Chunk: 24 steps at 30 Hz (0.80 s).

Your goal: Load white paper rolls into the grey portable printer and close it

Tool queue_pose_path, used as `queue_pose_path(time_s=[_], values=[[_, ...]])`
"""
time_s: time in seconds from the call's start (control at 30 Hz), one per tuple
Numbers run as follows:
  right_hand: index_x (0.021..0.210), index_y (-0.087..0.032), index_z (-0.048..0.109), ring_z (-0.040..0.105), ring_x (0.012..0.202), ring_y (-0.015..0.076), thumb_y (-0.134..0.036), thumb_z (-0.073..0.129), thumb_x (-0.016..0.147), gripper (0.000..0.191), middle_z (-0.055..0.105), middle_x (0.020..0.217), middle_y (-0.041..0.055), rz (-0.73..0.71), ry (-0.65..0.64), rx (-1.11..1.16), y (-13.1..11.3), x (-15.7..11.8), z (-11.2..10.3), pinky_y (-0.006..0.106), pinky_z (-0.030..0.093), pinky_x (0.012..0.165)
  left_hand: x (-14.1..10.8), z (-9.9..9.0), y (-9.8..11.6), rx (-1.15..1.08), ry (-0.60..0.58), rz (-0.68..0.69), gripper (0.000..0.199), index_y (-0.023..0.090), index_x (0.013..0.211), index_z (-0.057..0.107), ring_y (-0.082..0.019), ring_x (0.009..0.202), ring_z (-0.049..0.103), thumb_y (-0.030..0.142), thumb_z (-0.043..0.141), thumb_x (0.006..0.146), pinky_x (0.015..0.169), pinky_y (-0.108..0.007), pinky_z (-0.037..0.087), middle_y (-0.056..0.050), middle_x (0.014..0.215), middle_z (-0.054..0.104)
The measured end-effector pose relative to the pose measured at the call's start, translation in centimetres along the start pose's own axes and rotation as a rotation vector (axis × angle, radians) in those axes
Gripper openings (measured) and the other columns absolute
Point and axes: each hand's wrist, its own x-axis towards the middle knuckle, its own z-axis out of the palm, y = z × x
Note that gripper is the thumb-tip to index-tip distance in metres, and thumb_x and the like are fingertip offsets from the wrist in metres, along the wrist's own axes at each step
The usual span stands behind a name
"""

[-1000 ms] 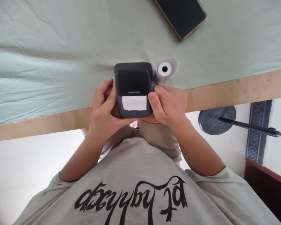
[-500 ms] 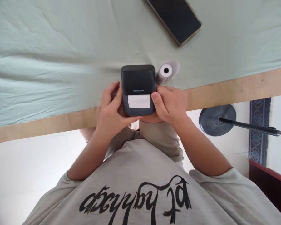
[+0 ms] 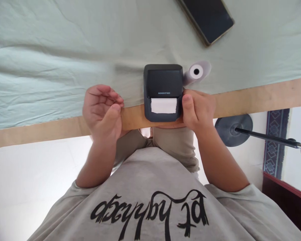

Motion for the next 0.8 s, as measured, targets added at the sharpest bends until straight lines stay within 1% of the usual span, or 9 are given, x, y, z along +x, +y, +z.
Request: queue_pose_path(time_s=[0.07,0.13,0.27,0.4,0.6,0.73,0.8], values=[[0.059,-0.022,0.028,0.026,0.049,0.0087,-0.068,0.02,0.104,0.065,0.029,0.049,-0.0009,-0.006,0.006,-0.007,-0.1,0.0,0.0,0.033,0.019,0.055,0.2,-0.1,0.0,-0.053,0.003,-0.038,0.031,0.032,0.116,0.071,-0.012,0.086,0.069,0.045,0.083,0.09,0.078,-0.026,0.062,0.0,0.102,0.068],[0.059,-0.022,0.026,0.025,0.05,0.0082,-0.067,0.021,0.105,0.065,0.027,0.049,-0.0015,-0.011,0.012,-0.014,-0.1,0.0,0.0,0.033,0.018,0.055,0.3,0.0,0.1,-0.085,0.012,-0.069,0.03,0.03,0.111,0.071,-0.011,0.082,0.067,0.043,0.086,0.088,0.074,-0.025,0.06,0.0,0.097,0.067],[0.059,-0.021,0.027,0.025,0.05,0.0076,-0.064,0.022,0.106,0.064,0.027,0.05,-0.0018,-0.03,0.023,-0.017,-0.1,0.0,0.0,0.032,0.018,0.055,0.5,0.2,0.3,-0.128,0.022,-0.101,0.031,0.028,0.105,0.071,-0.011,0.073,0.064,0.047,0.087,0.086,0.065,-0.024,0.056,0.001,0.088,0.062],[0.059,-0.021,0.027,0.024,0.049,0.0074,-0.061,0.025,0.106,0.062,0.025,0.05,-0.0023,-0.045,0.031,-0.008,0.0,0.0,0.1,0.032,0.018,0.054,0.7,0.2,0.6,-0.206,0.014,-0.127,0.026,0.029,0.104,0.076,-0.008,0.067,0.059,0.04,0.09,0.085,0.062,-0.021,0.052,0.002,0.08,0.059],[0.059,-0.02,0.027,0.025,0.05,0.008,-0.061,0.024,0.106,0.063,0.027,0.05,-0.002,-0.042,0.038,0.008,-0.1,0.0,0.1,0.031,0.018,0.055,0.9,0.5,0.9,-0.173,0.034,-0.132,0.031,0.03,0.105,0.08,-0.007,0.065,0.058,0.047,0.091,0.082,0.059,-0.019,0.05,0.002,0.076,0.057],[0.06,-0.021,0.027,0.025,0.05,0.0084,-0.058,0.027,0.107,0.06,0.026,0.05,-0.0019,-0.064,0.047,0.008,-0.1,0.0,0.1,0.032,0.018,0.055,1.0,0.6,1.2,-0.159,0.049,-0.184,0.035,0.031,0.105,0.08,-0.007,0.064,0.057,0.049,0.093,0.079,0.058,-0.019,0.049,0.003,0.075,0.06],[0.06,-0.021,0.027,0.024,0.05,0.009,-0.059,0.027,0.106,0.06,0.026,0.05,-0.0016,-0.061,0.047,0.006,-0.1,0.0,0.1,0.033,0.018,0.056,1.1,0.7,1.4,-0.176,0.065,-0.201,0.032,0.029,0.101,0.079,-0.007,0.061,0.056,0.048,0.093,0.079,0.058,-0.02,0.048,0.003,0.072,0.06]])
